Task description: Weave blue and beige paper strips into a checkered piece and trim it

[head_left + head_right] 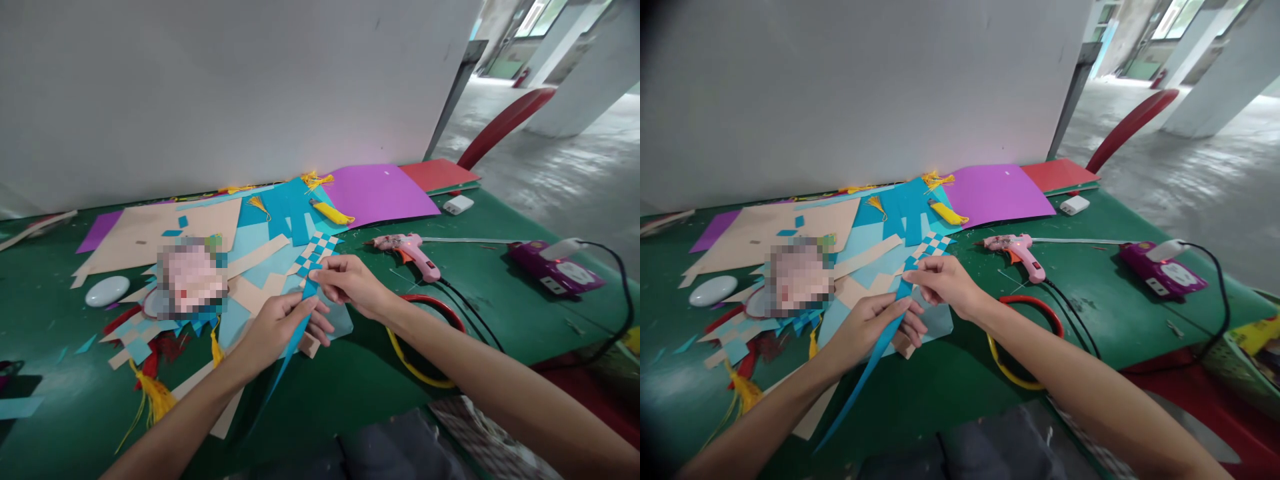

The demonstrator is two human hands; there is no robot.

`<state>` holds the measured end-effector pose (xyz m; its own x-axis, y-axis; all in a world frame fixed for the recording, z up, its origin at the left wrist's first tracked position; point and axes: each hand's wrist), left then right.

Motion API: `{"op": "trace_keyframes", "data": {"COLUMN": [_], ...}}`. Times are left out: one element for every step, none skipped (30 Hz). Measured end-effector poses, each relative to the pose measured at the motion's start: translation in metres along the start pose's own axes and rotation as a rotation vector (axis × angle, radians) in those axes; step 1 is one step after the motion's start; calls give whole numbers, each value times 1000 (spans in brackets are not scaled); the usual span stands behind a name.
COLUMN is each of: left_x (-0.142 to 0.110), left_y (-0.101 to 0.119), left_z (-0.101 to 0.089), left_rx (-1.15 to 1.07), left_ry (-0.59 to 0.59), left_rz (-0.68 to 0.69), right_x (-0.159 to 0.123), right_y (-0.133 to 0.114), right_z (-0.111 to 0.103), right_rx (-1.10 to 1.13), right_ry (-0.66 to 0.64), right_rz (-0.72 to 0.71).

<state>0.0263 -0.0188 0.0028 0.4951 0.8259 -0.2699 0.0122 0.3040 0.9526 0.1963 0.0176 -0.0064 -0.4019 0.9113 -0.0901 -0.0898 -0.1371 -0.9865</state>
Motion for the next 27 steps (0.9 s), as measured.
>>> {"op": "trace_keyframes", "data": {"left_x": [0, 1, 1, 1, 1, 1, 0, 0, 0, 0, 0, 0, 0, 0, 1, 1, 1, 1, 1, 1, 1, 1, 1, 1, 1, 1, 1], "left_y": [0, 0, 0, 0, 0, 0, 0, 0, 0, 0, 0, 0, 0, 0, -1, -1, -1, -2, -2, -2, -2, -1, -1, 0, 1, 1, 2], "left_z": [0, 0, 0, 0, 0, 0, 0, 0, 0, 0, 0, 0, 0, 1, 1, 1, 1, 1, 1, 1, 1, 1, 1, 1, 1, 1, 1], "left_rx": [-8, -14, -20, -25, -33, -41, -49, -58, -67, -75, -82, -86, -86, -82, -75, -67, -57, -46, -33, -18, -2, 12, 25, 34, 39, 40, 37], "left_ry": [0, -2, -3, -5, -4, -4, -4, -6, -9, -16, -20, -22, -19, -13, -5, 2, 6, 5, 1, -1, -4, -4, -3, -3, -5, -6, -6], "left_rz": [-1, -2, -3, -6, -10, -14, -20, -28, -36, -44, -49, -52, -50, -45, -37, -27, -18, -10, -1, 7, 14, 19, 22, 23, 20, 17, 12], "right_x": [0, 0, 0, 0, -1, -1, -1, -1, -1, 0, 0, 0, 0, -1, -1, -1, -2, -2, -2, -2, -2, -2, -1, 0, 0, 1, 1], "right_y": [0, 0, 0, 0, 0, -1, -1, 0, 0, 0, 0, 0, -1, -1, -2, -2, -3, -3, -3, -3, -2, -2, -1, 0, 2, 3, 4], "right_z": [0, 0, 0, 0, 0, 0, 0, 0, 1, 1, 1, 1, 0, 0, 0, -1, -1, -1, -1, -1, 0, 0, -1, -1, -1, -2, -2], "right_rx": [-1, -2, -2, -2, -2, -1, 0, -1, -2, -3, -2, 1, 6, 5, -5, -24, -47, -69, -85, -93, -94, -92, -92, -93, -91, -90, -86], "right_ry": [2, 3, 3, 4, 5, 6, 6, 4, 3, 2, 0, -1, -6, -15, -31, -53, -76, -97, -112, -118, -113, -102, -89, -76, -64, -58, -54], "right_rz": [-1, -2, -1, 1, 5, 9, 10, 11, 9, 8, 7, 8, 13, 19, 28, 37, 43, 45, 41, 35, 29, 23, 21, 23, 26, 28, 29]}}
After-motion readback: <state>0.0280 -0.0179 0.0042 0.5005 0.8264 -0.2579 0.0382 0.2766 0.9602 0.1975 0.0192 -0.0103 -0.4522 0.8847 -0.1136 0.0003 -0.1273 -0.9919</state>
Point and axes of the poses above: each hand's wrist, its own x-axis towards the middle knuckle, its own z-axis out of the palm, y = z × x, and after that the axes turned 7 degrees about -x, right-handed
